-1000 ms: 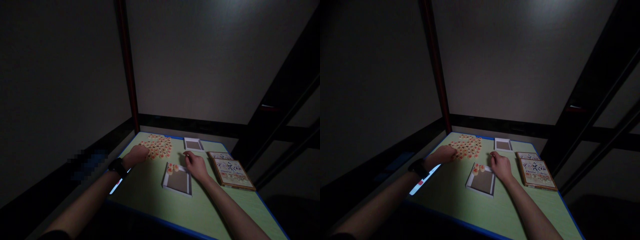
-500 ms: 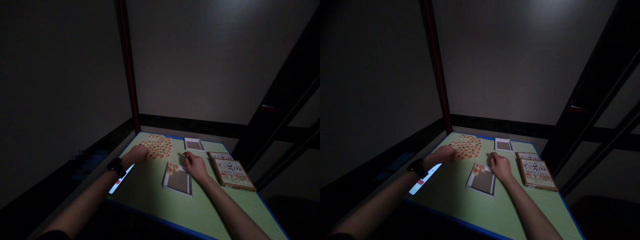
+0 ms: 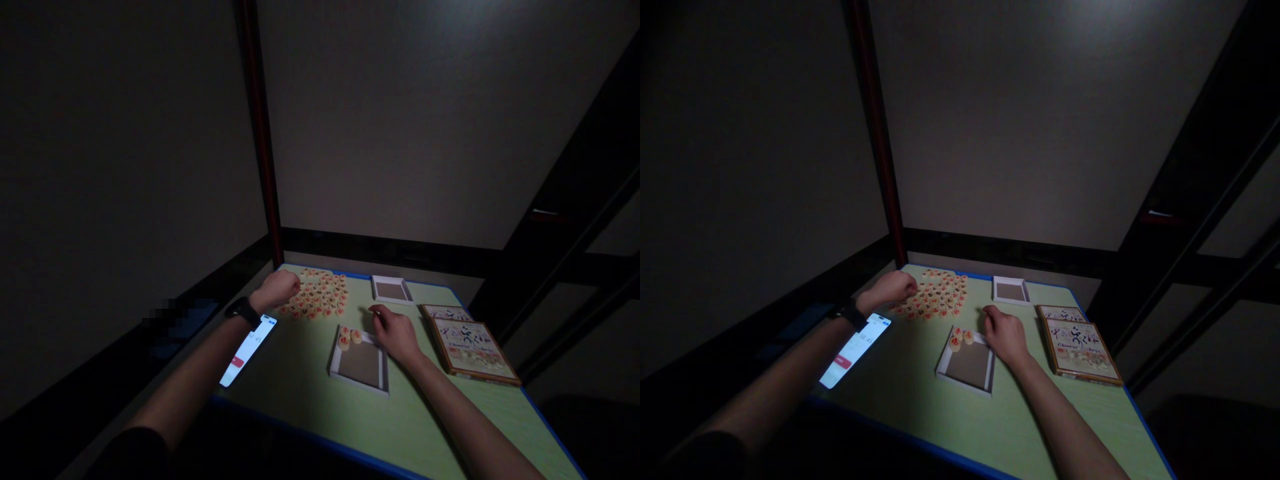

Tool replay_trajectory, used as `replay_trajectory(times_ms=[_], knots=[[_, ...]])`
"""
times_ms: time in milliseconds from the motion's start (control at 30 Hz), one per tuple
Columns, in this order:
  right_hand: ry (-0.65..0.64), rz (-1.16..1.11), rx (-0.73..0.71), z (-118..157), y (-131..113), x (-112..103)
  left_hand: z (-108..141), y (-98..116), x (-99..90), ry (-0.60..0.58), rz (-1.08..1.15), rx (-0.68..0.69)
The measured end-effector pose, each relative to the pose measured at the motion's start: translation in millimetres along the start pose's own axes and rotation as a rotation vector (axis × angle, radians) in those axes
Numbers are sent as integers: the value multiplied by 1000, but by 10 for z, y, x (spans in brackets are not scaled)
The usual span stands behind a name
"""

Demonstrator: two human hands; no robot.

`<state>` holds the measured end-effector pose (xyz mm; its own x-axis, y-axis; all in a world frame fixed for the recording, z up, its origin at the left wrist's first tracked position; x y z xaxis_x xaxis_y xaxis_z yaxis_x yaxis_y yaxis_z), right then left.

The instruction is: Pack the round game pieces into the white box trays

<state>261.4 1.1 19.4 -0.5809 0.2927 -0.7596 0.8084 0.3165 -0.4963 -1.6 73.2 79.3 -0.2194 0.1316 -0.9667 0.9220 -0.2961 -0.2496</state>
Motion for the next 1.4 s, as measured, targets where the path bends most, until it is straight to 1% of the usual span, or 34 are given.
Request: replay_trajectory(times_ms=[167, 333, 467, 667, 800, 933, 1033, 1133, 1200, 1267, 1400], knots=[[16, 10, -13, 6, 10, -8, -285, 165, 81, -30, -9, 21], [0, 38, -2, 6, 48, 5, -517, 317, 168, -99, -46, 36], [-15, 56, 0, 0, 60, 16, -600, 360, 195, -130, -85, 21], [-20, 74, -4, 3, 58, 25, -638, 393, 246, -188, -135, 0], [-22, 82, -23, 8, 34, 17, -637, 418, 199, -159, -159, 2], [-8, 79, -40, 5, 16, 1, -570, 495, 50, -103, -166, 39], [8, 70, -47, 2, 15, -9, -456, 700, -45, -49, -147, 140], [21, 65, -53, 4, 14, -14, -294, 1035, -82, 40, -118, 341], [25, 69, -53, 5, 12, -18, -198, 1214, -74, 103, -123, 443], [25, 71, -49, 6, 8, -19, -152, 1307, -38, 136, -146, 477], [3, 72, -41, 5, 0, -9, -157, 1358, 51, 152, -171, 491]])
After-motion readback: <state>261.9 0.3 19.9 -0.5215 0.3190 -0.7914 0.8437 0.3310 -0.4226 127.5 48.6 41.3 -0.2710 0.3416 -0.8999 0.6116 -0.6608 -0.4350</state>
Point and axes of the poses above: each hand's wrist, its own z-axis away from the middle knuckle, its own x-axis out of the palm, y = z × x, the point moved 8 cm from there along -z, towards the middle knuckle, and after that the axes turned 14 degrees about -z, right-handed, at the moved point
